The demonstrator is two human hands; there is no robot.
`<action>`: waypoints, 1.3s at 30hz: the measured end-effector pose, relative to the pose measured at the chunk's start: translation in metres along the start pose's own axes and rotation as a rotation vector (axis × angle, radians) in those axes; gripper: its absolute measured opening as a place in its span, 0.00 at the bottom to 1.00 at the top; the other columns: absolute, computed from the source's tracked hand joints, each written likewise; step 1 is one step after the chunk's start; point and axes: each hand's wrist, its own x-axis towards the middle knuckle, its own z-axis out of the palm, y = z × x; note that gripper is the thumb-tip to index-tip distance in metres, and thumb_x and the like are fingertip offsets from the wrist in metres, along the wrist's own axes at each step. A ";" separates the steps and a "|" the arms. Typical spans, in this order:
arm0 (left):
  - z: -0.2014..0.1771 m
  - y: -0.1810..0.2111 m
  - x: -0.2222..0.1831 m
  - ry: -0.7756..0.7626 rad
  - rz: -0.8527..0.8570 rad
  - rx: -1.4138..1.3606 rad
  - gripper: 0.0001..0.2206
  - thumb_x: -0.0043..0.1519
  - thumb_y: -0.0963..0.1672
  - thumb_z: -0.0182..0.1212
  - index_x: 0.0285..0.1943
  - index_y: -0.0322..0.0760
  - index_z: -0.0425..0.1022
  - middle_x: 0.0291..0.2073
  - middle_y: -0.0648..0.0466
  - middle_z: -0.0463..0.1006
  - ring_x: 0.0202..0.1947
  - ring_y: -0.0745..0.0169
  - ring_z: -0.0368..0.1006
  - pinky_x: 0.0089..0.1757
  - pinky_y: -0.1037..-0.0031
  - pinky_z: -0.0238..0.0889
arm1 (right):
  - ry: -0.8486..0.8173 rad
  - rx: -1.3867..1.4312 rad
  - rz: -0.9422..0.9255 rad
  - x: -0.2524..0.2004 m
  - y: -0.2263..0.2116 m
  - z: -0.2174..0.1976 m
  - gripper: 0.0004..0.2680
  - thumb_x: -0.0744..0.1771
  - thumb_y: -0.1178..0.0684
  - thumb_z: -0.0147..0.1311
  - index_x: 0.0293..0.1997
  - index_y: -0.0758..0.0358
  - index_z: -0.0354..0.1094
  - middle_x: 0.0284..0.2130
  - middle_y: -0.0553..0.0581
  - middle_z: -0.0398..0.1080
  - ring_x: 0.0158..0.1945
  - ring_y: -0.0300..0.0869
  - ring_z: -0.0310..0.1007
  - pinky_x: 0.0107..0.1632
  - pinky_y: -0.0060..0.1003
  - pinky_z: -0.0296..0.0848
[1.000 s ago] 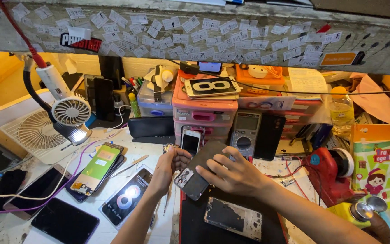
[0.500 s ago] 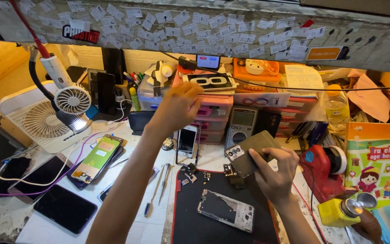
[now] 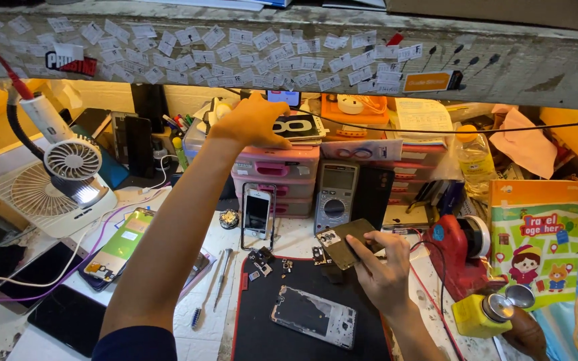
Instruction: Inspecting and assembling internal components of a mobile phone at a repair station.
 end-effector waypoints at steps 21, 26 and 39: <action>0.035 0.008 -0.131 0.349 0.076 -0.554 0.27 0.50 0.48 0.78 0.51 0.39 0.64 0.50 0.43 0.72 0.40 0.55 0.79 0.41 0.72 0.80 | -0.005 0.007 0.013 -0.001 -0.003 -0.004 0.17 0.63 0.61 0.64 0.58 0.51 0.73 0.48 0.59 0.67 0.50 0.47 0.68 0.55 0.49 0.64; 0.091 0.007 -0.162 0.382 0.215 -1.232 0.31 0.48 0.47 0.75 0.60 0.40 0.66 0.43 0.52 0.72 0.42 0.60 0.75 0.40 0.73 0.77 | -0.010 0.020 0.019 0.000 -0.004 -0.003 0.19 0.63 0.64 0.64 0.58 0.50 0.73 0.48 0.59 0.66 0.49 0.48 0.68 0.53 0.48 0.64; 0.222 -0.013 -0.137 0.197 0.064 -2.401 0.19 0.62 0.48 0.65 0.49 0.24 0.78 0.36 0.42 0.83 0.34 0.56 0.81 0.40 0.71 0.77 | -0.047 0.046 0.042 -0.004 -0.008 0.004 0.18 0.63 0.65 0.60 0.57 0.50 0.74 0.48 0.59 0.68 0.47 0.47 0.69 0.53 0.46 0.63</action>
